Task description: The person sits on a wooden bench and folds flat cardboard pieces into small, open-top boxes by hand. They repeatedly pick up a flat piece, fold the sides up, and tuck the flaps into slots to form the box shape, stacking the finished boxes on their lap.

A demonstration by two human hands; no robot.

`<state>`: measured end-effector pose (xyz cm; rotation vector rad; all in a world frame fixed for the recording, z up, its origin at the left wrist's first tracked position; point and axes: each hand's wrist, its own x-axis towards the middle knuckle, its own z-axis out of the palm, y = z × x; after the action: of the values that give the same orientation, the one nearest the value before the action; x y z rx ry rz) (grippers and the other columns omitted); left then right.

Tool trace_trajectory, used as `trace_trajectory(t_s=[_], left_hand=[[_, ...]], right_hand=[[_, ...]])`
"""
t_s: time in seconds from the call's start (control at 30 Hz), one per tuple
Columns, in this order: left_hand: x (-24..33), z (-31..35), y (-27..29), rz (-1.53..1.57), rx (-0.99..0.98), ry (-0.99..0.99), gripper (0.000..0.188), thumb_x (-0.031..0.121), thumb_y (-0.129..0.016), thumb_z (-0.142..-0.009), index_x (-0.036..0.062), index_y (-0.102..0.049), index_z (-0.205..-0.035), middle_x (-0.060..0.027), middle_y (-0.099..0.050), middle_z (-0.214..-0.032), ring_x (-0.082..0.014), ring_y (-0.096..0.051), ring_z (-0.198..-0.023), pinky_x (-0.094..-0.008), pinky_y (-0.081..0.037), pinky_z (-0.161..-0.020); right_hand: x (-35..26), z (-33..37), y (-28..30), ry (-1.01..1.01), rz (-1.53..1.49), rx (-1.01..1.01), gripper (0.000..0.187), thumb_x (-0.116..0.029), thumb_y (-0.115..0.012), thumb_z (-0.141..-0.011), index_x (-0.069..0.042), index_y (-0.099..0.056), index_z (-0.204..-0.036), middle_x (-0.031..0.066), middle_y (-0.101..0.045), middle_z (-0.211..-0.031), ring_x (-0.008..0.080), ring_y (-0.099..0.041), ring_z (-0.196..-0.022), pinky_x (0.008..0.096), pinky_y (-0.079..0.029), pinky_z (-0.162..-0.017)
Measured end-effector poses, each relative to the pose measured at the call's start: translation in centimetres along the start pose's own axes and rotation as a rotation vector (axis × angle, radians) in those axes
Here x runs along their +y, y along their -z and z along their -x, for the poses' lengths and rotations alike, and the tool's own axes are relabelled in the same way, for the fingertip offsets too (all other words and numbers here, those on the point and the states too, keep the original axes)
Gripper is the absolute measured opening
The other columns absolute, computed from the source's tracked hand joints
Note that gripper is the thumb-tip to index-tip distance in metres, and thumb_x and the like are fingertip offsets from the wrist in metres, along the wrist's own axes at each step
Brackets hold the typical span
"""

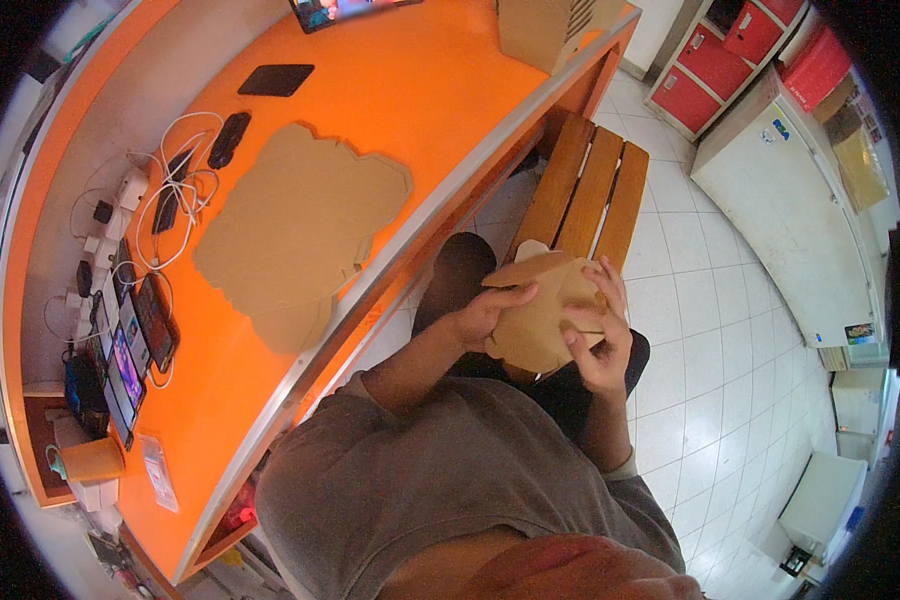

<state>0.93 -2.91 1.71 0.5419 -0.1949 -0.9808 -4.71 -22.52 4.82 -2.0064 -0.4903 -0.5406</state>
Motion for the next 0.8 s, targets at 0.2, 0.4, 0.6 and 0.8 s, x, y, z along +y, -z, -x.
trace_trajectory(t_s=[0.2,0.4,0.6,0.8], left_hand=[[-0.7,-2.5,4.3,0.534,-0.342,0.163,0.078,0.066,-0.038,-0.093,0.0052,-0.039,-0.143,-0.0164,-0.05,-0.138,-0.031,-0.055,-0.121,-0.0467,-0.044,-0.103],[-4.7,-1.4,-0.4,0.605,-0.412,-0.325,0.12,0.096,-0.029,-0.064,0.0112,-0.027,-0.149,-0.0114,-0.036,-0.15,-0.0271,-0.036,-0.138,-0.0474,-0.03,-0.112],[-7.5,-1.4,2.0,0.263,-0.366,-0.444,0.139,0.102,-0.024,-0.049,0.0048,-0.03,-0.147,-0.0129,-0.038,-0.15,-0.0276,-0.042,-0.134,-0.0473,-0.036,-0.108],[-1.4,-0.6,-2.2,-1.045,-0.192,-0.154,0.094,0.066,-0.07,-0.075,0.0,-0.043,-0.136,-0.015,-0.053,-0.135,-0.0262,-0.052,-0.123,-0.0392,-0.042,-0.101]], right_hand=[[0.8,-0.5,-0.2,-0.016,-0.432,-0.041,0.028,-0.03,-0.07,-0.083,-0.006,-0.067,-0.097,0.0196,-0.063,-0.112,0.0426,-0.043,-0.129,0.0598,-0.026,-0.107],[0.7,-0.1,-2.0,-0.137,-0.427,0.363,0.017,-0.008,-0.069,-0.084,0.0,-0.06,-0.096,0.0182,-0.063,-0.106,0.0348,-0.056,-0.113,0.0494,-0.037,-0.103],[0.5,-0.4,-2.0,-0.116,-0.33,0.382,0.016,-0.008,-0.067,-0.087,0.0,-0.059,-0.098,0.0157,-0.063,-0.104,0.029,-0.058,-0.106,0.0439,-0.041,-0.099],[0.4,-1.3,-1.4,-0.415,-0.355,0.781,0.014,-0.01,-0.059,-0.096,0.0,-0.057,-0.105,0.0129,-0.061,-0.108,0.0185,-0.056,-0.102,0.0332,-0.045,-0.092]])
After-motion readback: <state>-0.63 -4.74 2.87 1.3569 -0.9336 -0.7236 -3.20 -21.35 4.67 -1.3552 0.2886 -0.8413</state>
